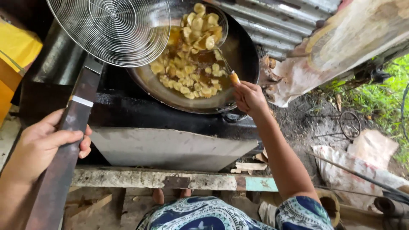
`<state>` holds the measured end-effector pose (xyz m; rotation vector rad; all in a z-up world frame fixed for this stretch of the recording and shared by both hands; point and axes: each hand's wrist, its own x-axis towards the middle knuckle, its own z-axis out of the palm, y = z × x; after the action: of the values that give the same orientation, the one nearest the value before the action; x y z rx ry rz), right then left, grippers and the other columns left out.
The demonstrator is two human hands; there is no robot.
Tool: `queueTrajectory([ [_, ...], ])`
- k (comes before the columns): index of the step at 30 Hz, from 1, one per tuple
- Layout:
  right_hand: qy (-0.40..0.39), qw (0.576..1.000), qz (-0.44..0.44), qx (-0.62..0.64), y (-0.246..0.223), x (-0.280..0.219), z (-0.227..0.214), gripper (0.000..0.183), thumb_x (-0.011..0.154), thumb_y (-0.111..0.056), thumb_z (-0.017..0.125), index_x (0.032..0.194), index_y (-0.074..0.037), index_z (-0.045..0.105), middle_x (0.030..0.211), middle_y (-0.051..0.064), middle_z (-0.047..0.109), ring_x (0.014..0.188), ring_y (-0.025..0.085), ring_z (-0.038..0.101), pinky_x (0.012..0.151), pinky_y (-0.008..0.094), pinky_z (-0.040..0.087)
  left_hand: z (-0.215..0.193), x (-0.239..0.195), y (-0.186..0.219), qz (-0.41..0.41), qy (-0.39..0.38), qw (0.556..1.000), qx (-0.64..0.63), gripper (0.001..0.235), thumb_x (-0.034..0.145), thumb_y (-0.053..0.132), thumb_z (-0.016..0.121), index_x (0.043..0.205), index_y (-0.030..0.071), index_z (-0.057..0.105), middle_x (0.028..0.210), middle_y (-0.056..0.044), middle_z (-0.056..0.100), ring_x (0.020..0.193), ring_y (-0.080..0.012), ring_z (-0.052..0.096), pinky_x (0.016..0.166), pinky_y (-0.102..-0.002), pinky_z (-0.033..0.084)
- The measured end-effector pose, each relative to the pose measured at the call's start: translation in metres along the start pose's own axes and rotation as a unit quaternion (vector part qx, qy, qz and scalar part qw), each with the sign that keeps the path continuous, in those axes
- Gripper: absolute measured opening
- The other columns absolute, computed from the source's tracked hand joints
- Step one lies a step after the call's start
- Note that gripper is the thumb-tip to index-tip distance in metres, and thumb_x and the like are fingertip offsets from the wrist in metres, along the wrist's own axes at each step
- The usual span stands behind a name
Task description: The person stirs sliced bananas in a wok of hot oil using a small wooden tool and then scoops them out with a large metal strainer.
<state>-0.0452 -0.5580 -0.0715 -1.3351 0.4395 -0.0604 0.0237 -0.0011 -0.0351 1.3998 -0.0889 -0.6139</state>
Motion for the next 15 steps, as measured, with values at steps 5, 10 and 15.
queueTrajectory([
  [5, 0.079, 0.976, -0.018, -0.204, 0.013, 0.018, -0.002, 0.028, 0.099, -0.021, 0.063, 0.112, 0.001, 0.074, 0.058, 0.002, 0.053, 0.037, 0.011, 0.040, 0.033, 0.029, 0.027, 0.004, 0.000, 0.006, 0.002, -0.005, 1.000, 0.003, 0.028, 0.098, -0.002, 0.057, 0.125, -0.010, 0.059, 0.091, -0.021, 0.064, 0.073, -0.0276, 0.064, 0.063, -0.039, 0.052],
  [10, 0.126, 0.731, -0.282, -0.608, 0.018, 0.034, -0.011, 0.021, 0.102, -0.020, 0.067, 0.102, 0.001, 0.072, 0.074, 0.018, 0.067, 0.060, 0.033, 0.064, 0.055, 0.044, 0.051, 0.007, -0.002, 0.010, -0.002, -0.011, 1.000, 0.012, 0.028, 0.097, -0.003, 0.058, 0.124, -0.010, 0.060, 0.093, -0.019, 0.062, 0.075, -0.0271, 0.065, 0.063, -0.040, 0.053],
  [15, 0.151, 0.569, -0.205, -0.782, 0.029, 0.096, 0.005, 0.017, 0.093, -0.008, 0.059, 0.109, -0.002, 0.062, 0.080, 0.017, 0.073, 0.071, 0.036, 0.073, 0.056, 0.049, 0.056, 0.018, -0.001, 0.007, 0.006, -0.014, 1.000, -0.007, 0.026, 0.097, -0.003, 0.057, 0.122, -0.011, 0.059, 0.092, -0.020, 0.063, 0.075, -0.0267, 0.064, 0.064, -0.040, 0.053],
])
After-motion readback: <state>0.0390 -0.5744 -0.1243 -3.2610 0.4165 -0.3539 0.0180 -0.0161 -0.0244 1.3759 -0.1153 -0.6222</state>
